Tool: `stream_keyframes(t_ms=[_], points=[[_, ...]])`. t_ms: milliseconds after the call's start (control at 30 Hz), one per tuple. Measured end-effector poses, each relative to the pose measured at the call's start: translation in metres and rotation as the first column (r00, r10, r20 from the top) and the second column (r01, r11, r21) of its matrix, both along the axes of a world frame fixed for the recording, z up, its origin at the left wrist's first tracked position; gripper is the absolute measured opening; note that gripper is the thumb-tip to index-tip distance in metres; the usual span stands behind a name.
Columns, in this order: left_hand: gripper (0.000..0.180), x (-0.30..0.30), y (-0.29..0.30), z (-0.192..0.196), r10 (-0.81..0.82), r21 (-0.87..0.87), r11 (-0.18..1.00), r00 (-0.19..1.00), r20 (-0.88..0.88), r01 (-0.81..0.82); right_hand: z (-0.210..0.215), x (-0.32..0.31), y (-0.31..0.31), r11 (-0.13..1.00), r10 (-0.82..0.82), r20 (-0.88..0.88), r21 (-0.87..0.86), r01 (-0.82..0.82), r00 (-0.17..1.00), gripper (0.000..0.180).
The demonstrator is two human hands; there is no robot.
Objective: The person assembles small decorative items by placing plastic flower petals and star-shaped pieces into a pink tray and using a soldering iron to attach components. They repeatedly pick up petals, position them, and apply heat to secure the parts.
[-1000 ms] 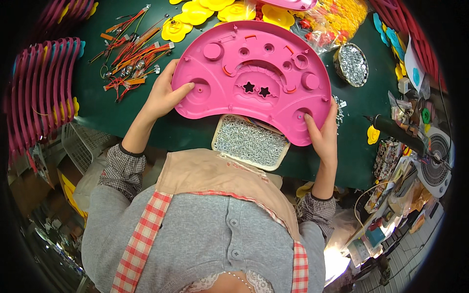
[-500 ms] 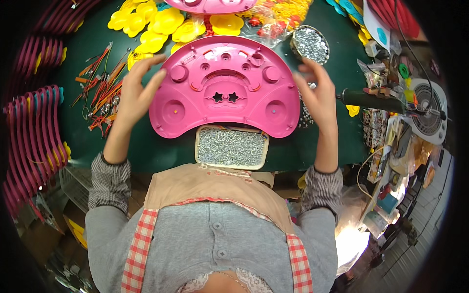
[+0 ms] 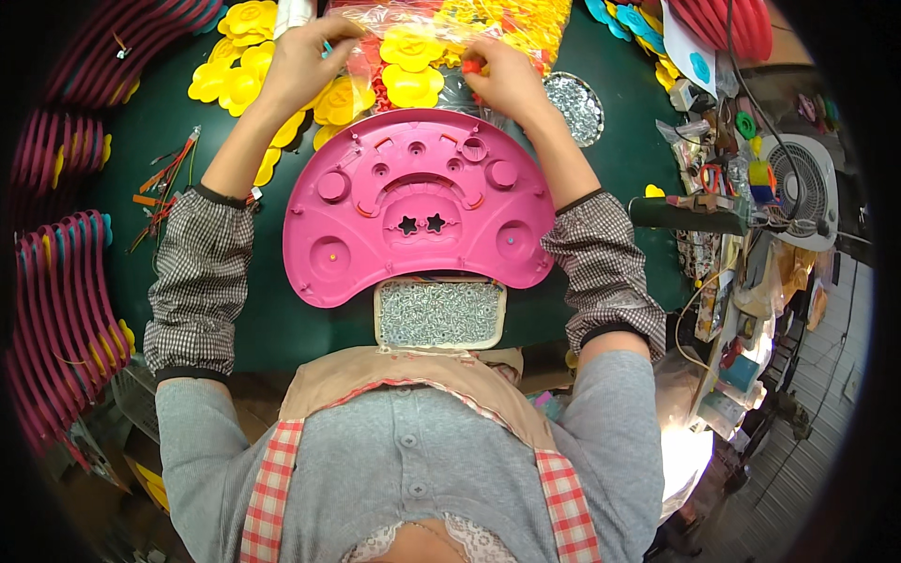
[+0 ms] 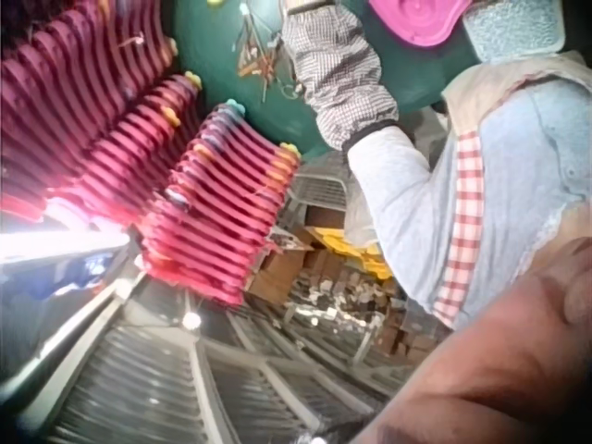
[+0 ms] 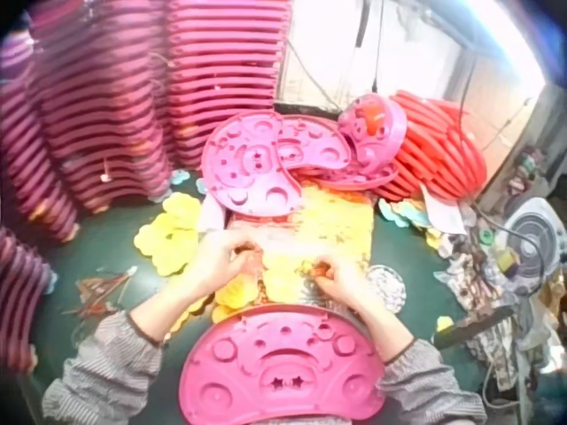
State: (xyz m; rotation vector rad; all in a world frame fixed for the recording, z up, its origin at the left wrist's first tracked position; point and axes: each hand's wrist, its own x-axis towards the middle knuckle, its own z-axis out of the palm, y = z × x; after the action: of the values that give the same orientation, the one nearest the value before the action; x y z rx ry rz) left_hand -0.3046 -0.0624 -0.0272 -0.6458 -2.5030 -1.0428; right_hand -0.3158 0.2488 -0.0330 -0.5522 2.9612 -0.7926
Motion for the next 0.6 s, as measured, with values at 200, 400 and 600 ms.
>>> stream_keyframes(t_ms=[200,400,600], points=[[0.024,-0.013,0.083,-0.010,-0.208,-0.315,0.920,0.972,0.109,0.232,0.026,0.022,0.019,0.803,-0.108,0.240,-0.551,0.227,0.965,0.037],[0.026,-0.039,0.154,-0.018,-0.036,-0.616,0.783,0.994,0.099,0.090,0.049,0.107,0.033,0.688,0.111,0.307,-0.710,0.150,0.945,0.026],[0.028,-0.050,0.140,-0.041,-0.152,0.035,0.988,0.954,0.258,0.148,0.036,0.175,-0.004,0.908,0.315,0.060,-0.309,-0.283,0.947,0.016]])
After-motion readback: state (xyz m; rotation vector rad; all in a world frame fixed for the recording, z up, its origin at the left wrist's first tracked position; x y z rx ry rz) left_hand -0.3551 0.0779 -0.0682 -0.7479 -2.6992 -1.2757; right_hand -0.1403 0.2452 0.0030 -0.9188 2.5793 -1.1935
